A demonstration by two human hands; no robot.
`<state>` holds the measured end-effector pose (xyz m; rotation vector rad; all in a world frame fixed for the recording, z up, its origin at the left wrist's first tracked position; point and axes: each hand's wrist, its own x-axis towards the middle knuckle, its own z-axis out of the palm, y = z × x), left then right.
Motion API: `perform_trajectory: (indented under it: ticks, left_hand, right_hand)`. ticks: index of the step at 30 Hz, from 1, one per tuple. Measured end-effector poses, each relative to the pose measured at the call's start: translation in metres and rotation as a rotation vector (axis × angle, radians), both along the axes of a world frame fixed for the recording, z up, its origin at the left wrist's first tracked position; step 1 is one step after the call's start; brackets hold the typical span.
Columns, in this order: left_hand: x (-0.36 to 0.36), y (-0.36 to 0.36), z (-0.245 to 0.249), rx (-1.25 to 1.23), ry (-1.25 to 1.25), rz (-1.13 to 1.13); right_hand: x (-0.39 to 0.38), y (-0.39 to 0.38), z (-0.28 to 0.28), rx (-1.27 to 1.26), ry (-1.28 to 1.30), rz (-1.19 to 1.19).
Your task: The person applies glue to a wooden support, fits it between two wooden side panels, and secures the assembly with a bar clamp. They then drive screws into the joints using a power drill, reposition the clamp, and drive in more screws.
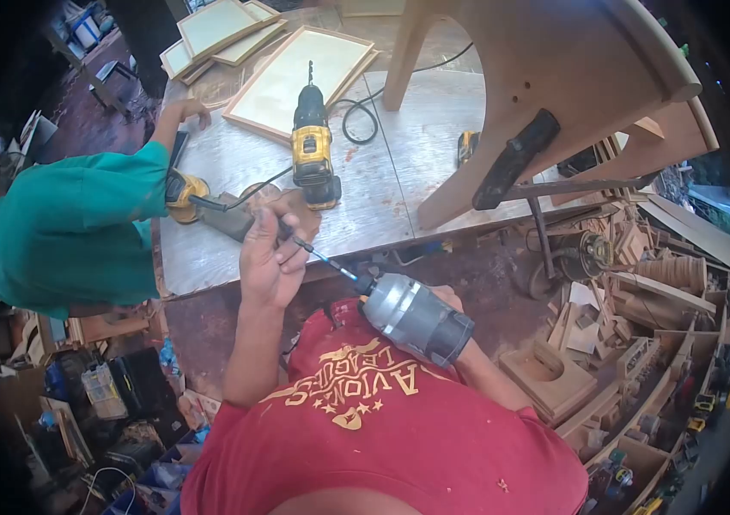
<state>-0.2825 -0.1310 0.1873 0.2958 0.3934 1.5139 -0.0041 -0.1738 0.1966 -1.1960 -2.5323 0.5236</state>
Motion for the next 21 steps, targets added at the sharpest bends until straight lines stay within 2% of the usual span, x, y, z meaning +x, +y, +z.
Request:
perform_trajectory:
  ticks: [2, 5, 6, 9, 10, 13, 16, 21]
  left_hand:
    - [0.01, 0.001, 0.003, 0.009, 0.021, -0.055]
    - [0.027, 0.001, 0.006, -0.005, 0.069, -0.008]
    - [0.033, -0.001, 0.008, 0.0, 0.101, 0.005]
    - [0.05, -0.002, 0.013, 0.024, 0.179, 0.034]
    - [0.054, -0.002, 0.013, 0.038, 0.197, 0.044]
    - [0.069, -0.007, 0.01, 0.044, 0.228, 0.044]
    - [0.085, -0.012, 0.01, 0.012, 0.285, 0.081]
    - [0.101, -0.014, 0.013, -0.006, 0.466, 0.131]
  right_hand:
    - [0.007, -0.006, -0.005, -0.026, -0.017, -0.062]
    - [0.017, -0.011, -0.008, -0.071, 0.064, -0.123]
    - [0.019, -0.013, -0.004, -0.174, 0.036, -0.208]
    - [0.025, -0.014, 0.013, -0.057, 0.071, -0.161]
    - [0.037, -0.013, -0.001, -0.014, 0.15, -0.104]
    - [0.046, -0.015, 0.006, -0.05, 0.374, -0.133]
    - [0.067, -0.015, -0.014, -0.073, 0.47, -0.095]
    - [0.075, -0.007, -0.008, 0.049, 0.339, 0.017]
